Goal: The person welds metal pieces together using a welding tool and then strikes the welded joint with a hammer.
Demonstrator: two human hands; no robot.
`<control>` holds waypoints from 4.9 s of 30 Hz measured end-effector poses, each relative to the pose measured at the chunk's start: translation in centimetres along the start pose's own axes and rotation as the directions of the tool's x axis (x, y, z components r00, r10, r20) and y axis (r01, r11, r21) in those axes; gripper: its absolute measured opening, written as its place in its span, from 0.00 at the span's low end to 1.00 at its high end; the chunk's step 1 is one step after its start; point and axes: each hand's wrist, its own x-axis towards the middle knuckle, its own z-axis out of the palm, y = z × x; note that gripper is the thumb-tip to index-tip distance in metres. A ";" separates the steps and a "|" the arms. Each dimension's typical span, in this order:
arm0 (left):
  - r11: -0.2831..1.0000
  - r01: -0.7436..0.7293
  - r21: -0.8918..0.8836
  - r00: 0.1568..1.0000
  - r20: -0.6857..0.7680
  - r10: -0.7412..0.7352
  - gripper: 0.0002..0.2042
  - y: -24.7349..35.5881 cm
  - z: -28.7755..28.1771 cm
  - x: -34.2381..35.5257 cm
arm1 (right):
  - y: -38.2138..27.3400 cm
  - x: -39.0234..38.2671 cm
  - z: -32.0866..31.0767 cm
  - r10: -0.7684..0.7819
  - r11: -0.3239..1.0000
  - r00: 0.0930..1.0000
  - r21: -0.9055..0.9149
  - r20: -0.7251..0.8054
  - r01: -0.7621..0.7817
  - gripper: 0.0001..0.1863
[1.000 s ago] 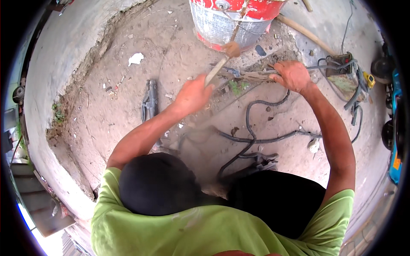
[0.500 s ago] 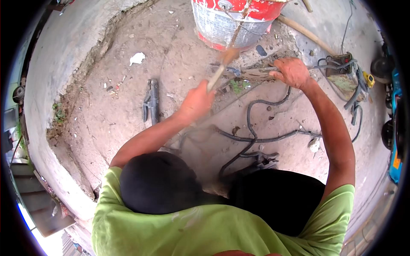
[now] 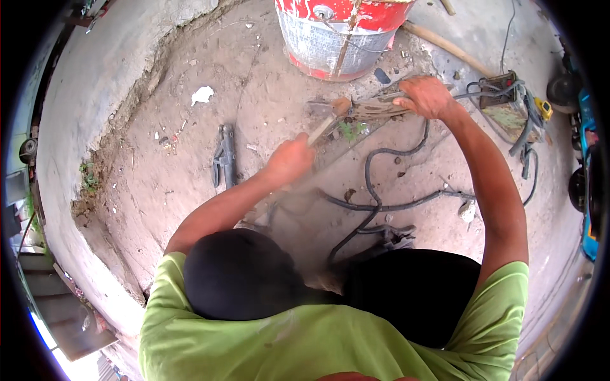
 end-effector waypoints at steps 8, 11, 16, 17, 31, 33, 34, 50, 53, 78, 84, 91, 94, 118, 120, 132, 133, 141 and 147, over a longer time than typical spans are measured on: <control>0.965 -0.137 -0.225 0.978 -0.185 0.095 0.15 1.1 0.3 -2.1 | 0.7 0.7 -0.8 0.070 0.997 0.997 -0.019 0.026 -0.069 0.29; 0.994 -0.104 -0.037 0.994 -0.043 0.103 0.15 0.0 0.7 0.3 | 0.7 1.3 -0.5 0.094 0.996 0.995 -0.018 0.044 -0.093 0.30; 0.990 -0.116 -0.085 0.991 -0.081 0.109 0.16 1.1 -0.5 -0.4 | 1.0 0.9 -0.4 0.114 0.993 0.992 -0.009 0.050 -0.114 0.31; 0.989 -0.121 -0.084 0.990 -0.077 0.114 0.16 1.6 -0.7 -0.9 | 1.2 0.9 -0.4 0.099 0.995 0.994 0.000 0.044 -0.100 0.31; 0.981 -0.057 -0.187 0.988 -0.151 0.028 0.15 0.7 0.9 -1.3 | 1.6 1.6 0.1 0.094 0.995 0.995 0.037 0.018 -0.094 0.34; 0.994 -0.054 -0.092 0.994 -0.097 0.045 0.15 -0.9 1.2 0.3 | 1.2 2.4 -0.1 0.097 0.995 0.995 0.037 0.030 -0.098 0.34; 0.997 -0.074 0.000 0.997 -0.027 0.074 0.16 -0.4 0.9 1.0 | 1.3 2.2 0.0 0.093 0.995 0.995 0.034 0.031 -0.094 0.34; 0.995 -0.019 -0.102 1.000 -0.014 0.018 0.18 2.2 -2.2 -0.3 | 0.2 0.2 1.3 0.100 0.995 0.993 -0.019 -0.067 -0.101 0.32; 0.975 -0.104 -0.194 0.982 -0.178 0.069 0.18 2.1 -1.9 -1.1 | 0.0 0.1 1.1 0.110 0.994 0.993 -0.023 -0.044 -0.111 0.32; 0.994 -0.047 -0.103 0.996 -0.080 0.039 0.18 -3.1 -1.4 0.2 | -2.1 -0.7 2.1 0.044 0.996 0.979 -0.062 -0.197 -0.058 0.29; 0.981 -0.035 -0.189 0.999 -0.025 0.031 0.20 0.1 -3.8 -1.2 | -2.2 -2.3 3.2 0.019 0.997 0.961 -0.065 -0.275 -0.039 0.28; 1.000 -0.016 0.022 0.999 0.049 0.015 0.17 -3.0 -2.2 -0.5 | -4.2 -3.1 1.8 0.095 0.993 0.992 -0.062 -0.086 -0.101 0.29; 1.000 -0.015 -0.025 1.000 -0.014 0.015 0.17 -1.9 -3.4 -1.7 | -4.8 -4.9 3.6 0.031 0.996 0.966 -0.075 -0.256 -0.052 0.27; 0.999 -0.045 0.016 0.998 0.033 0.045 0.18 -5.6 0.1 -6.6 | -8.8 -8.5 7.4 -0.094 0.978 0.994 -0.183 0.049 0.101 0.19; 1.000 0.010 -0.027 1.000 -0.005 -0.011 0.18 -5.0 -0.2 -7.1 | -8.9 -8.6 7.5 -0.091 0.975 0.996 -0.201 0.009 0.091 0.17; 0.975 0.002 -0.224 0.986 -0.164 -0.040 0.19 -3.1 -5.9 -8.0 | -14.2 -9.1 7.9 -0.107 0.975 0.993 -0.193 0.042 0.113 0.10; 0.977 0.000 -0.214 0.982 -0.184 -0.040 0.19 -3.3 -5.3 -7.9 | -14.4 -9.1 8.0 -0.088 0.974 0.992 -0.203 0.089 0.104 0.11; 0.997 -0.074 0.021 0.997 -0.017 0.074 0.19 -5.3 -2.4 -6.8 | -15.8 -8.3 8.1 -0.091 0.982 0.981 -0.149 0.170 0.117 0.11; 0.993 -0.009 -0.114 0.990 -0.144 -0.007 0.17 -2.4 -4.1 -7.1 | -16.7 -7.8 8.4 -0.111 0.992 0.987 -0.053 0.118 0.118 0.09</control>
